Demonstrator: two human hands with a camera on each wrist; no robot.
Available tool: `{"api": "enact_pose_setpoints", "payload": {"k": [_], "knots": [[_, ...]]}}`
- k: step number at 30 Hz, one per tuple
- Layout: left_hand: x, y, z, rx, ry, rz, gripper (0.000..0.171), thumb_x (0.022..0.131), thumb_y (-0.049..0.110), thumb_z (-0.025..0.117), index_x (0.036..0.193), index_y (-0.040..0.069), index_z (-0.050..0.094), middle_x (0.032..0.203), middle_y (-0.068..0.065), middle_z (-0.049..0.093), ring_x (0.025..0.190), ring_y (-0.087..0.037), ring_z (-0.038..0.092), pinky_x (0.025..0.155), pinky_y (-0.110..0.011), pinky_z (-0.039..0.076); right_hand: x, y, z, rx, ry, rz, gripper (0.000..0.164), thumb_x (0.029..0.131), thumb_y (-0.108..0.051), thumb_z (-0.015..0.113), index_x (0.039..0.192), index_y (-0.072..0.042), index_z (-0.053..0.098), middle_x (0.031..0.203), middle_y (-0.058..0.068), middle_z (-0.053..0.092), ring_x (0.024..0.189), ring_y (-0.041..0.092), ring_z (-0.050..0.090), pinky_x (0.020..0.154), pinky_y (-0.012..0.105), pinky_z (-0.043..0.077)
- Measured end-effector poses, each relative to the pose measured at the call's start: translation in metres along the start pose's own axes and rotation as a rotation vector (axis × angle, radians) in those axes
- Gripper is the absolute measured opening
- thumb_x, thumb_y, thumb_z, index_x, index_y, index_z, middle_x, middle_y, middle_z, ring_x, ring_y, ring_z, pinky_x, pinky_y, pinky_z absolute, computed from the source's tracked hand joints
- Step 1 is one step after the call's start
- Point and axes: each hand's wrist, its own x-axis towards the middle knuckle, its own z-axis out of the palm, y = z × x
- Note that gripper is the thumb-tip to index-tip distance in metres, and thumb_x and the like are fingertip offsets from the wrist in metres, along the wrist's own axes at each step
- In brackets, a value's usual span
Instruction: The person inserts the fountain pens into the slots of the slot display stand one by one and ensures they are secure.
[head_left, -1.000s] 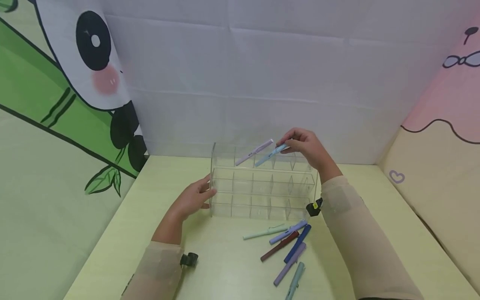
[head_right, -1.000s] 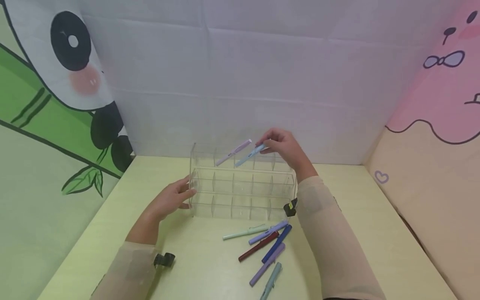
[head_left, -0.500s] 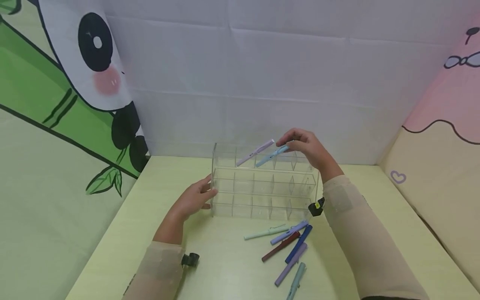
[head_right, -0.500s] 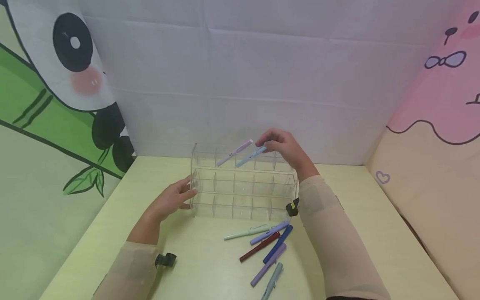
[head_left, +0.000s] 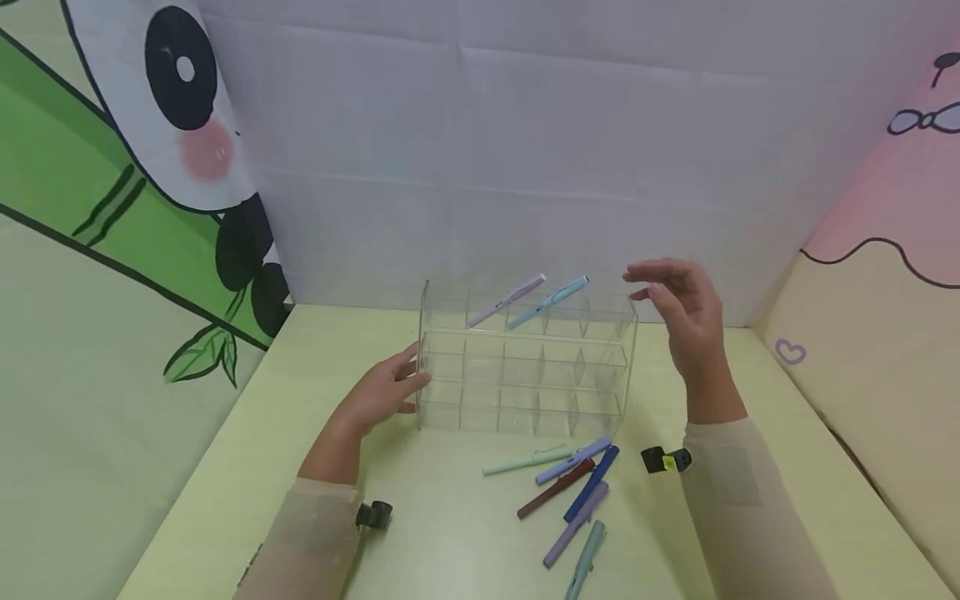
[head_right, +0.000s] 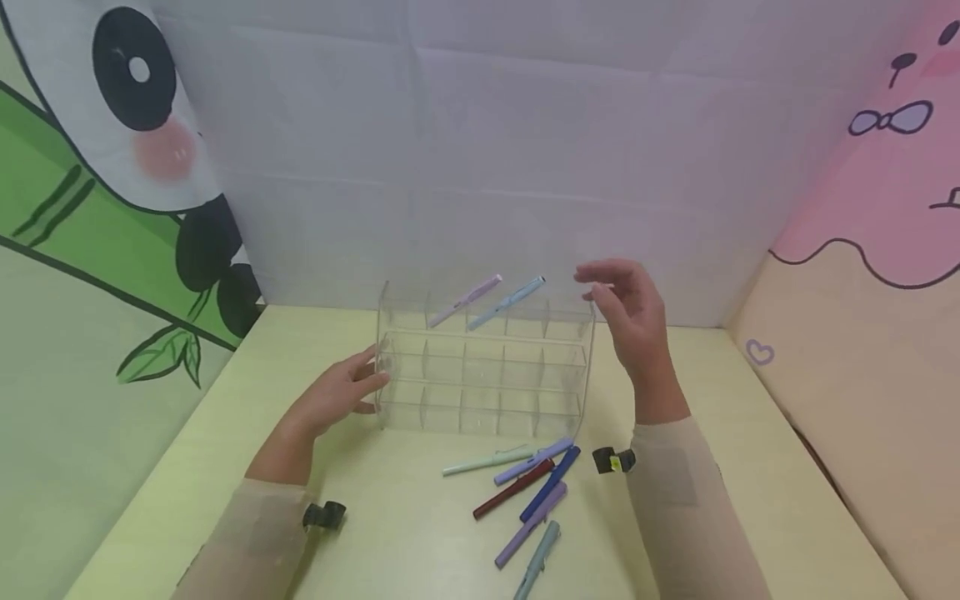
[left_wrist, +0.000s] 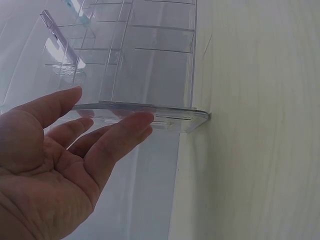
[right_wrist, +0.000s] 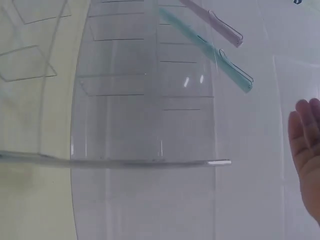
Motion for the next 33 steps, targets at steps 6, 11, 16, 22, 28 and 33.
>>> {"api": "enact_pose_setpoints", "payload": {"k": [6, 11, 16, 22, 28, 33], "knots": [[-0.001, 0.002, -0.002, 0.030, 0.000, -0.026, 0.072, 0.098, 0.041, 0.059, 0.158, 0.034, 0.017, 0.160, -0.014, 0.029, 0.134, -0.033, 0.049, 0.091, -0.042, 0.057, -0.047, -0.021, -0.002, -0.359, -0.251, 0.144, 0.035, 0.092, 0.005, 0.057, 0.126, -0.001, 0.062, 0.121, 0.014, 0.066, 0.111, 0.017, 0.063, 0.092, 0.020, 0.051], [0.000, 0.004, -0.003, 0.035, -0.002, -0.032, 0.072, 0.099, 0.039, 0.058, 0.158, 0.034, 0.017, 0.160, -0.014, 0.028, 0.133, -0.034, 0.051, 0.092, -0.043, 0.057, -0.076, -0.023, 0.008, -0.468, -0.459, 0.344, 0.035, 0.096, -0.013, 0.063, 0.131, -0.014, 0.060, 0.128, 0.003, 0.064, 0.112, 0.020, 0.064, 0.092, 0.037, 0.055], [0.001, 0.003, -0.001, 0.012, -0.008, -0.024, 0.074, 0.097, 0.043, 0.060, 0.157, 0.035, 0.018, 0.159, -0.015, 0.031, 0.134, -0.033, 0.049, 0.091, -0.043, 0.057, -0.093, -0.013, 0.029, -0.454, -0.653, 0.601, 0.041, 0.098, -0.042, 0.058, 0.134, -0.024, 0.057, 0.131, 0.000, 0.062, 0.117, 0.020, 0.060, 0.096, 0.050, 0.051], [-0.003, 0.003, 0.002, -0.015, 0.000, -0.034, 0.077, 0.095, 0.047, 0.062, 0.157, 0.035, 0.018, 0.158, -0.014, 0.031, 0.135, -0.033, 0.048, 0.092, -0.042, 0.057, -0.100, -0.009, 0.051, -0.563, -0.766, 0.617, 0.044, 0.095, -0.054, 0.057, 0.125, -0.022, 0.065, 0.124, -0.006, 0.063, 0.119, 0.020, 0.057, 0.100, 0.048, 0.049], [-0.002, 0.002, 0.001, 0.000, -0.002, -0.023, 0.075, 0.097, 0.043, 0.061, 0.158, 0.033, 0.018, 0.158, -0.017, 0.030, 0.134, -0.034, 0.048, 0.092, -0.042, 0.057, -0.109, -0.004, 0.064, -0.656, -0.826, 0.639, 0.038, 0.097, -0.041, 0.061, 0.124, -0.016, 0.067, 0.121, -0.003, 0.067, 0.115, 0.019, 0.062, 0.097, 0.044, 0.051], [0.000, 0.000, 0.001, 0.007, -0.004, -0.017, 0.075, 0.097, 0.042, 0.060, 0.158, 0.032, 0.017, 0.158, -0.018, 0.030, 0.134, -0.035, 0.048, 0.091, -0.042, 0.057, -0.119, 0.005, 0.075, -0.743, -0.899, 0.638, 0.032, 0.097, -0.032, 0.062, 0.122, -0.013, 0.068, 0.120, 0.000, 0.069, 0.113, 0.021, 0.063, 0.093, 0.043, 0.053]]}}
